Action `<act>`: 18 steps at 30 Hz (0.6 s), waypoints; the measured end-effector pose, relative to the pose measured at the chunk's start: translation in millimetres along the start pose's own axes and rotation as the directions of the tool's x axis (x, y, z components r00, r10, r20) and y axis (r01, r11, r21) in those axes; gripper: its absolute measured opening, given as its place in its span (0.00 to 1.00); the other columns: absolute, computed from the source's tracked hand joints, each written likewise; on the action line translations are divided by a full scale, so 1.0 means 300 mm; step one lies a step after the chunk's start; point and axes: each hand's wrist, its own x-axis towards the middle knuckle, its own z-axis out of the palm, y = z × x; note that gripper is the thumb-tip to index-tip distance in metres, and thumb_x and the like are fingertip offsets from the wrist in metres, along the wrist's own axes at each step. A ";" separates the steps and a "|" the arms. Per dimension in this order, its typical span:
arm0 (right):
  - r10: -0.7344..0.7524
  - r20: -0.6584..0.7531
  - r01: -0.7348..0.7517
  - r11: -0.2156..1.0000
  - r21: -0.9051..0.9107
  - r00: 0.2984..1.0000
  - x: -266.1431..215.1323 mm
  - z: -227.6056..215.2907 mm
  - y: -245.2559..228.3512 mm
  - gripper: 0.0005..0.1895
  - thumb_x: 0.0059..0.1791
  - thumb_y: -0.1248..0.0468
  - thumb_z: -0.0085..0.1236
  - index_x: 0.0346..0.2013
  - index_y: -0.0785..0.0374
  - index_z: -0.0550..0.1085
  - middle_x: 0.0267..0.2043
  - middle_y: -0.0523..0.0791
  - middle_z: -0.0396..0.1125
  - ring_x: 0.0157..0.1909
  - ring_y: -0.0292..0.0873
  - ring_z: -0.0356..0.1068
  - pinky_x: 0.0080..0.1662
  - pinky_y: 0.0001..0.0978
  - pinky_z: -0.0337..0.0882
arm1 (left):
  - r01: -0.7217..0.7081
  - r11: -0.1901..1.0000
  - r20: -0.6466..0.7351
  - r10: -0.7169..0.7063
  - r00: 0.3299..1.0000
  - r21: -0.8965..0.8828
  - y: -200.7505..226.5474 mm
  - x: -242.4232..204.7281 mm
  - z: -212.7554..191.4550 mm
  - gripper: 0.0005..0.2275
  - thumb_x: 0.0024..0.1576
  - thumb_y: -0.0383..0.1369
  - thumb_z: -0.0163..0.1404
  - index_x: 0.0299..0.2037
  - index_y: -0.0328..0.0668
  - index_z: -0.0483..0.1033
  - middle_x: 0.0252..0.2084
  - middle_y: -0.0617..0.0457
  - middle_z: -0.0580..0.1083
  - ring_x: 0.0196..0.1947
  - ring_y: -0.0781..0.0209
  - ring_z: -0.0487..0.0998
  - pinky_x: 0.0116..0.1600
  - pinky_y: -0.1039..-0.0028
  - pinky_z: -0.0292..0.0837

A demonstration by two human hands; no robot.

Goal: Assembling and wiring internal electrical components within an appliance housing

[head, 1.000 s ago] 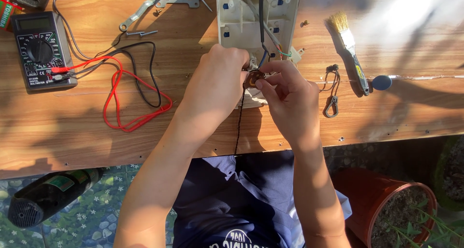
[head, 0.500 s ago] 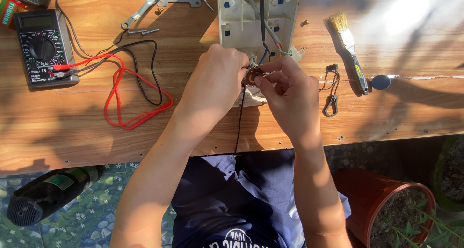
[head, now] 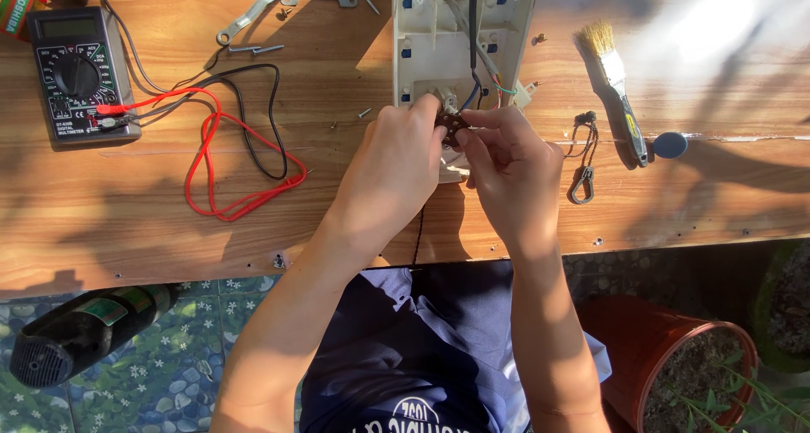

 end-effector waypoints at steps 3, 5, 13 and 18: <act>0.003 -0.009 -0.003 0.999 0.044 1.000 -0.011 0.004 0.005 0.08 0.54 0.78 0.57 0.47 0.68 0.77 0.28 0.54 0.75 0.19 0.35 0.65 0.24 0.24 0.67 | -0.035 0.995 -0.037 0.032 0.999 -0.094 -0.004 -0.007 -0.001 0.10 0.63 0.24 0.43 0.49 0.23 0.72 0.31 0.32 0.75 0.26 0.36 0.82 0.27 0.58 0.79; 0.000 -0.015 0.000 0.999 0.043 1.000 -0.013 0.014 0.019 0.06 0.55 0.77 0.57 0.46 0.70 0.76 0.28 0.55 0.75 0.18 0.36 0.66 0.24 0.25 0.67 | -0.031 0.994 -0.047 0.026 0.999 -0.103 -0.007 -0.010 0.008 0.10 0.64 0.25 0.41 0.49 0.23 0.72 0.30 0.33 0.75 0.26 0.39 0.82 0.27 0.60 0.79; -0.028 -0.012 0.028 1.000 -0.009 1.000 0.002 0.008 0.001 0.02 0.56 0.77 0.57 0.43 0.75 0.75 0.28 0.57 0.74 0.18 0.37 0.66 0.23 0.28 0.69 | -0.012 0.989 -0.076 0.001 0.997 -0.151 -0.005 -0.015 0.015 0.12 0.66 0.28 0.38 0.49 0.25 0.72 0.27 0.37 0.74 0.23 0.41 0.81 0.25 0.58 0.78; 0.001 0.044 0.002 0.998 -0.066 0.999 0.017 0.003 -0.017 0.04 0.55 0.79 0.57 0.44 0.76 0.74 0.28 0.58 0.74 0.19 0.40 0.68 0.24 0.29 0.69 | -0.016 0.991 -0.074 0.006 0.997 -0.134 0.006 -0.017 0.005 0.11 0.66 0.28 0.38 0.47 0.26 0.72 0.27 0.36 0.74 0.23 0.36 0.81 0.24 0.56 0.77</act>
